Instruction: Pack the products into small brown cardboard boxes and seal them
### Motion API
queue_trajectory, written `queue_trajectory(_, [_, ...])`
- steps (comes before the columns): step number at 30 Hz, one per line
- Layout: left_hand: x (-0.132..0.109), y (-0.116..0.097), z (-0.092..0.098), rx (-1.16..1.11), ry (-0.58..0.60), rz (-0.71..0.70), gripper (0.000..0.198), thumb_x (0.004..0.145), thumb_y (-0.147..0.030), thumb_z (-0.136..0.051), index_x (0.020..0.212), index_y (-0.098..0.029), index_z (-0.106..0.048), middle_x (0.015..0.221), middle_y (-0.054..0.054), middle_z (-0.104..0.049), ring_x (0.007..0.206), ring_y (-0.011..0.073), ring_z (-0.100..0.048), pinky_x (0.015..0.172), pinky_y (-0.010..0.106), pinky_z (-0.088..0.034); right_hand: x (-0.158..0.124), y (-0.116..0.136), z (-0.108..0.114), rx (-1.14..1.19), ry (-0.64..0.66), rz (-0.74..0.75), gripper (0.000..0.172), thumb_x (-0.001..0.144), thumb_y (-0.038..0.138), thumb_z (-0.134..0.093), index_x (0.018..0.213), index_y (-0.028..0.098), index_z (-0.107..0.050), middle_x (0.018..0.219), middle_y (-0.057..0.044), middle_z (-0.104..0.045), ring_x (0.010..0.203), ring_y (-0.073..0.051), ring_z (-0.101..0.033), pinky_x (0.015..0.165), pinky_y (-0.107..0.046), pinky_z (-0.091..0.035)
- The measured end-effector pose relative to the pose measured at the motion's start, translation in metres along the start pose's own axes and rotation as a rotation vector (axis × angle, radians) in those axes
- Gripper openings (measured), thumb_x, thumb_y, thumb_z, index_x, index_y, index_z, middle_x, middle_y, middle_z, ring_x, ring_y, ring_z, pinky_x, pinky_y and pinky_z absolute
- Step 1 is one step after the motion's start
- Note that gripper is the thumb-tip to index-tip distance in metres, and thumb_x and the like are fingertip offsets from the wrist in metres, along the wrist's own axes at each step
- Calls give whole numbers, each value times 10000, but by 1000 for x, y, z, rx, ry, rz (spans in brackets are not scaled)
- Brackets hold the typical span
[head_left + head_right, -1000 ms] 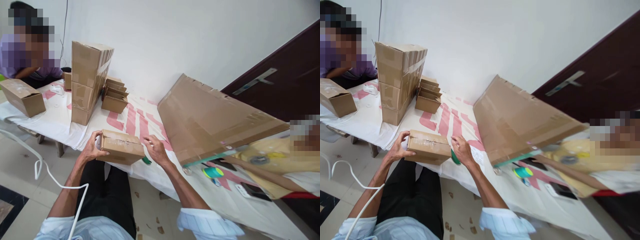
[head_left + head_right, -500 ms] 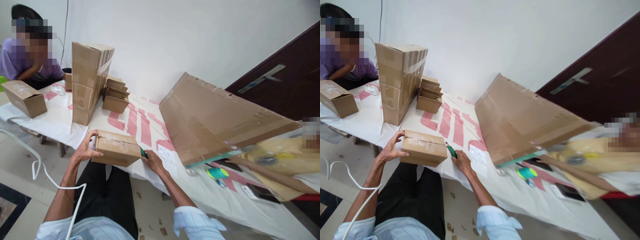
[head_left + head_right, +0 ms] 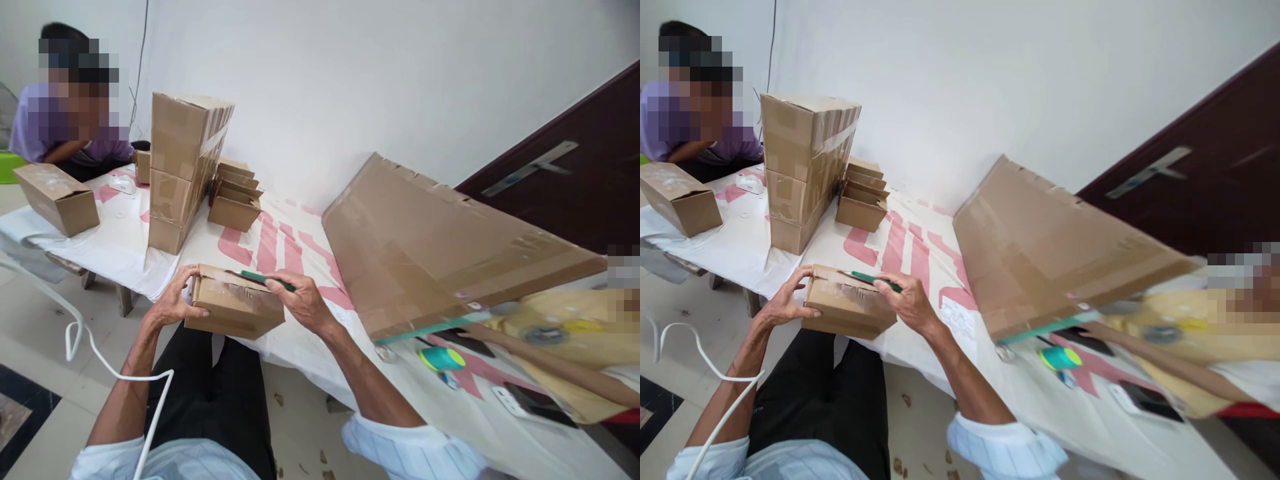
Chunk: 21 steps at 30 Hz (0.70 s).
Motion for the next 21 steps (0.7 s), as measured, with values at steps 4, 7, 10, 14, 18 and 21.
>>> queue_trajectory(4, [-2, 1, 0, -2, 5, 0, 837, 655, -403, -948, 1394, -309, -566, 1558, 126, -509, 1467, 387, -499, 1120, 562, -509, 23, 43, -24, -1, 130, 99, 309, 973, 462, -645, 944, 218, -831, 894, -59, -818, 805, -237, -734, 741, -345, -569])
queue_trajectory(7, [-4, 0, 0, -7, 8, -15, 870, 666, -404, -948, 1435, -314, -551, 1574, 132, -500, 1472, 394, -495, 1115, 567, -513, 34, 55, -29, -31, 191, 154, 302, 972, 432, -634, 955, 208, -836, 884, -59, -817, 781, -222, -725, 733, -336, -561])
queue_trajectory(10, [-4, -1, 0, -8, 9, -32, 875, 671, -404, -950, 1441, -302, -548, 1564, 138, -505, 1463, 388, -504, 1121, 561, -514, 41, 62, -30, -64, 247, 208, 298, 983, 408, -626, 941, 198, -832, 866, -61, -806, 769, -210, -715, 742, -333, -550])
queue_trajectory(14, [-4, -1, 0, 7, -2, -56, 871, 672, -388, -956, 1439, -293, -554, 1554, 145, -515, 1455, 393, -511, 1124, 559, -518, 47, 67, -31, -113, 279, 247, 305, 1003, 393, -612, 938, 192, -832, 838, -55, -785, 750, -192, -694, 719, -314, -518])
queue_trajectory(18, [-3, 1, -1, 13, -10, -47, 903, 652, -366, -965, 1451, -299, -551, 1545, 147, -522, 1453, 406, -514, 1101, 569, -533, 52, 74, -37, -187, 307, 293, 291, 1022, 369, -614, 965, 195, -840, 841, -49, -783, 748, -180, -676, 717, -302, -494])
queue_trajectory(21, [-3, 2, -1, 14, 3, -35, 900, 658, -374, -958, 1454, -309, -544, 1558, 140, -511, 1458, 404, -509, 1095, 570, -533, 55, 81, -43, -280, 332, 333, 274, 1033, 326, -602, 975, 202, -839, 873, -53, -796, 766, -178, -668, 719, -298, -464])
Point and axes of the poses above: each hand's wrist, its own x-axis towards the middle knuckle, its own z-axis out of the back of the hand, y = z × x, the point moved 9 cm from there along x, towards the middle knuckle
